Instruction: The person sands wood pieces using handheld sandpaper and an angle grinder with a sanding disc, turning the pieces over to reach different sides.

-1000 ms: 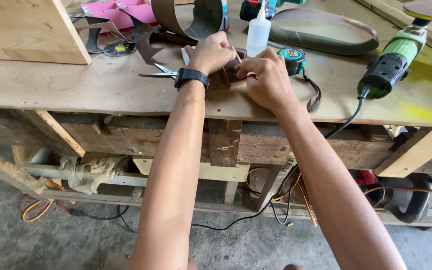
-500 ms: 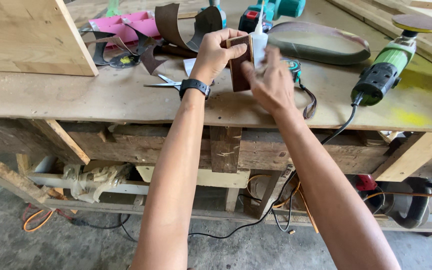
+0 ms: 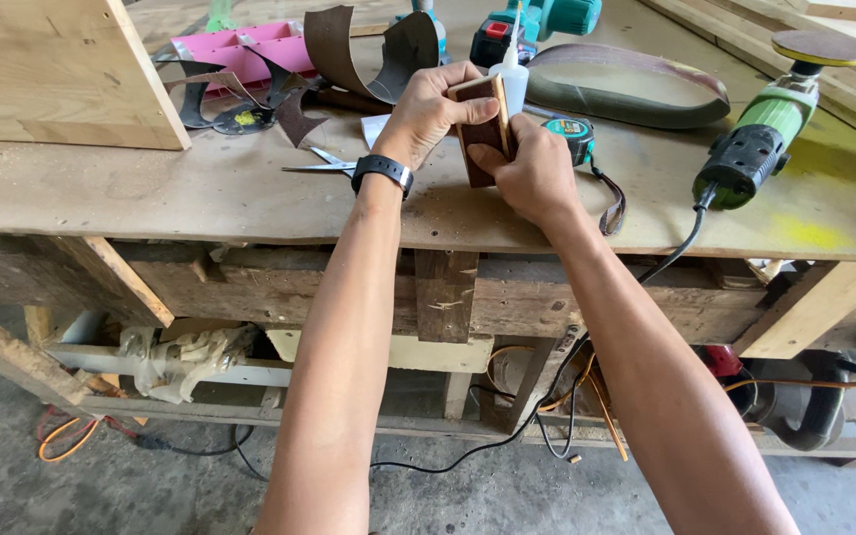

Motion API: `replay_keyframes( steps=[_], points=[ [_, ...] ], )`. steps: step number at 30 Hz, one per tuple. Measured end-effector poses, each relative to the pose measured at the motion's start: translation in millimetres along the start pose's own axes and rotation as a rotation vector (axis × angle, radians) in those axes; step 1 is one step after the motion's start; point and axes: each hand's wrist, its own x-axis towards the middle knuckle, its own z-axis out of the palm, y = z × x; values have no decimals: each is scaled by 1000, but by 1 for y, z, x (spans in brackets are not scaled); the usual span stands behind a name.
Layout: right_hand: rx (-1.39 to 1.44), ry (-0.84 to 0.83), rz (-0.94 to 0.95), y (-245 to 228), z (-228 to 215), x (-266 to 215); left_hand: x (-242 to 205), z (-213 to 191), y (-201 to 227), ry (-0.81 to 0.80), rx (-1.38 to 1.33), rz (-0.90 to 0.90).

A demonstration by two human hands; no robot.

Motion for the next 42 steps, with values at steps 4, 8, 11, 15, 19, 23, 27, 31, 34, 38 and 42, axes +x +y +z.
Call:
replay_keyframes(
  steps=[4,8,11,15,19,23,27,31,34,38,42],
  points=[
    [-37,47,-43,0,1,-2,-2,0,3,-26,6,9],
    [15,22,-48,1,-1,-3,-1,1,3,-11,-75,-71],
    [48,-24,-57,-3,-6,-6,-1,1,3,-56,-122,-63],
    [44,-11,-68,2,-1,-3,-2,1,1,-48,-78,-16],
    [126,-35,-52,-11,-9,-8,-3,0,1,0,32,-1],
    [82,-44,-35,-4,-3,-2,-1,0,-2,-16,-59,-17],
    [22,16,-59,3,2,0,-1,1,-2,-67,-147,-75],
    [63,-13,-6,-2,-3,0,-2,4,-2,26,50,-104],
    [83,-103,63,-5,-4,2,-1,4,-5,89,243,-55],
    [40,-149,89,-1,-1,4,3,3,-19,141,451,-78],
    [116,-179,110,-7,-8,1,1,6,-11,145,400,-211]
  ],
)
